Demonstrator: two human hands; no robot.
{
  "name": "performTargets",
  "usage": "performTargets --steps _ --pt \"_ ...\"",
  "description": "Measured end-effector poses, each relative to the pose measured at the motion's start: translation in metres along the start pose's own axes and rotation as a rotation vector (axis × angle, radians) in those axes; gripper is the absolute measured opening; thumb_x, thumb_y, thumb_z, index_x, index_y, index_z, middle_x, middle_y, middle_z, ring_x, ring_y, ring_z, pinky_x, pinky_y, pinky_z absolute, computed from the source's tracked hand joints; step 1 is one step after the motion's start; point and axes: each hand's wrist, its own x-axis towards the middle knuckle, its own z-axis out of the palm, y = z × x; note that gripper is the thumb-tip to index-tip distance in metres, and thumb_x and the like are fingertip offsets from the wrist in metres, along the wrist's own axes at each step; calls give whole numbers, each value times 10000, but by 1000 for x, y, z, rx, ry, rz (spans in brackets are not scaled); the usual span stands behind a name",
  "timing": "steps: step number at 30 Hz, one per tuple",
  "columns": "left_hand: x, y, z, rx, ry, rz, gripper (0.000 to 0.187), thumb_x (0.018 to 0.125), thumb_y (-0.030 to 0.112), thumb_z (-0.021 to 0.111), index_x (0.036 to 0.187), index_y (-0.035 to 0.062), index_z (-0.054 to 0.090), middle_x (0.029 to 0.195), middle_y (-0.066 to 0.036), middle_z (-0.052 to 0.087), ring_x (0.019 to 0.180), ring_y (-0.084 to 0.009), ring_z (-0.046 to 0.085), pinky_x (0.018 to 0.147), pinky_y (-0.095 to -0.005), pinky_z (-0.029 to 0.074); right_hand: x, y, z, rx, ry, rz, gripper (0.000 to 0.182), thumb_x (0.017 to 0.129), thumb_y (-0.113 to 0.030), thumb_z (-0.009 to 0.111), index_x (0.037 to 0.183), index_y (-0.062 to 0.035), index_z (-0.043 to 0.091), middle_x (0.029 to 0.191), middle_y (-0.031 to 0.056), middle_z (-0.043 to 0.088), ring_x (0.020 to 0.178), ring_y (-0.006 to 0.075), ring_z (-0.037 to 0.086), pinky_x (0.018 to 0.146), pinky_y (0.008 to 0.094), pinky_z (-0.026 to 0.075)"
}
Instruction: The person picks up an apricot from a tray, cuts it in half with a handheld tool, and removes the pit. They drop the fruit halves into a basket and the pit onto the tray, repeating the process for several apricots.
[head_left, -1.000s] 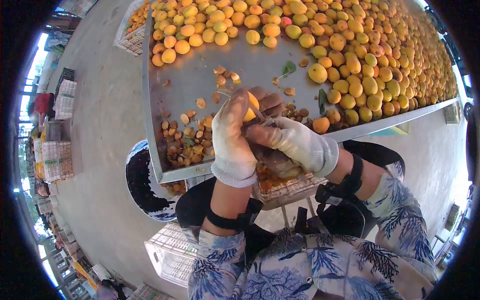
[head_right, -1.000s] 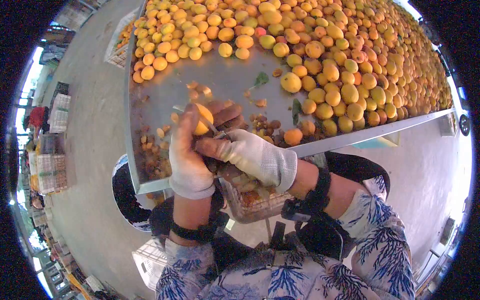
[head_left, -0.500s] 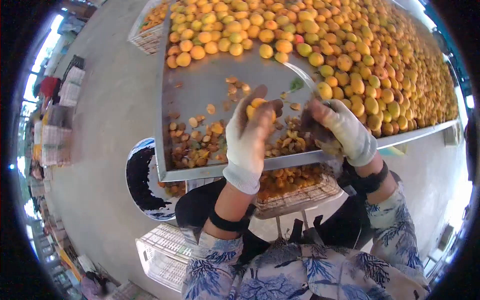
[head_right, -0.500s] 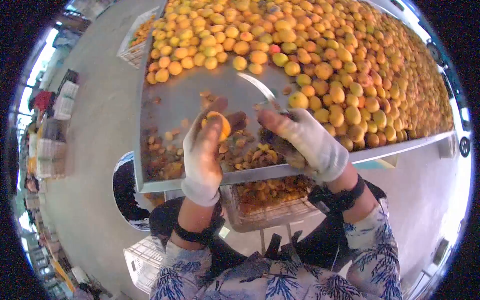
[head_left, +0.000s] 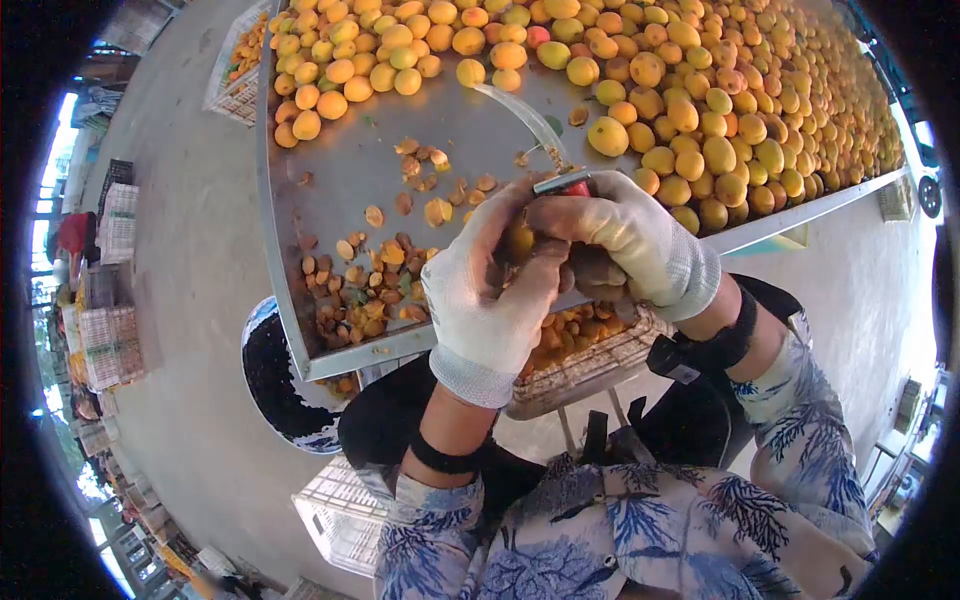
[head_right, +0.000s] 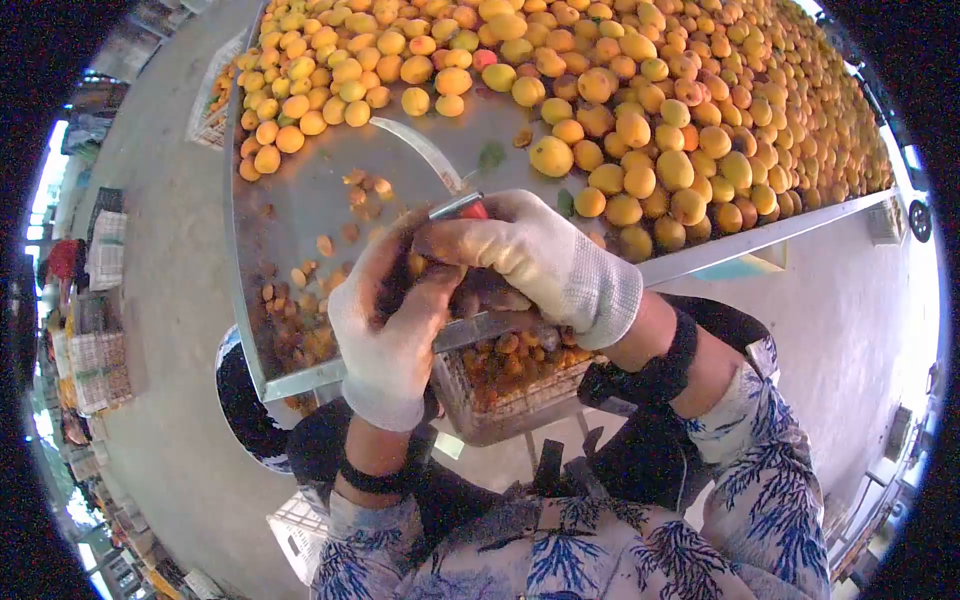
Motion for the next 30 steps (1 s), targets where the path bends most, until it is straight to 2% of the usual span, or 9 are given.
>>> performTargets --steps 4,6,13,16,18,19,21,24,30 --pt "0 -4 2 -32 35 27 401 826 -69 587 1227 -71 564 986 -94 648 712 -90 609 630 -232 520 2 10 -3 34 -40 -18 291 879 -316 640 901 -26 664 687 17 627 485 54 510 413 198 346" --pt "-1 -6 4 -209 70 -40 397 826 -71 566 1223 -64 568 1018 -107 638 733 -92 600 607 -231 515 3 14 -2 20 -1 8 297 881 -307 625 945 -17 614 659 32 596 423 45 431 377 195 296" --pt "0 -19 1 -230 65 -62 396 830 -50 559 1225 -52 571 1040 -92 627 755 -87 587 578 -225 502 7 28 -7 33 11 47 269 885 -281 625 930 -16 616 655 33 596 428 50 447 380 197 308" --pt "3 -19 1 -61 52 121 414 821 -43 577 1235 -39 572 1037 -80 627 794 -99 593 638 -243 515 6 27 -5 75 85 -76 224 885 -236 628 912 -14 623 646 33 598 422 48 452 375 197 312" --pt "0 -5 3 80 9 73 430 803 -33 601 1233 -33 576 1071 -124 641 898 -159 630 762 -286 524 0 14 -10 14 34 -20 221 885 -173 635 1015 3 662 830 32 665 680 83 613 597 239 495" --pt "1 -8 0 83 9 74 430 803 -33 601 1233 -33 576 1071 -124 641 898 -159 630 762 -286 524 -1 9 -10 16 33 -22 221 885 -173 635 1015 3 662 830 32 665 680 83 613 597 239 495" --pt "5 -17 -7 480 11 474 434 795 -27 625 1226 -35 580 1100 -184 646 947 -229 659 823 -320 521 -3 3 -9 -84 41 -27 229 875 -147 646 1027 23 660 834 28 661 690 87 614 619 249 512" --pt "-6 -15 -2 441 24 306 386 875 43 587 1242 -75 572 1185 -149 635 1076 -167 586 945 -301 454 -1 7 -12 -89 15 -63 216 859 -105 636 1021 36 658 826 32 658 684 99 618 620 248 513" --pt "-8 -15 3 134 65 159 394 888 40 588 1268 -62 561 1199 -149 626 1108 -181 582 990 -325 435 3 9 -10 -125 15 -50 229 843 -72 633 1042 41 651 833 35 659 691 101 623 625 250 517"
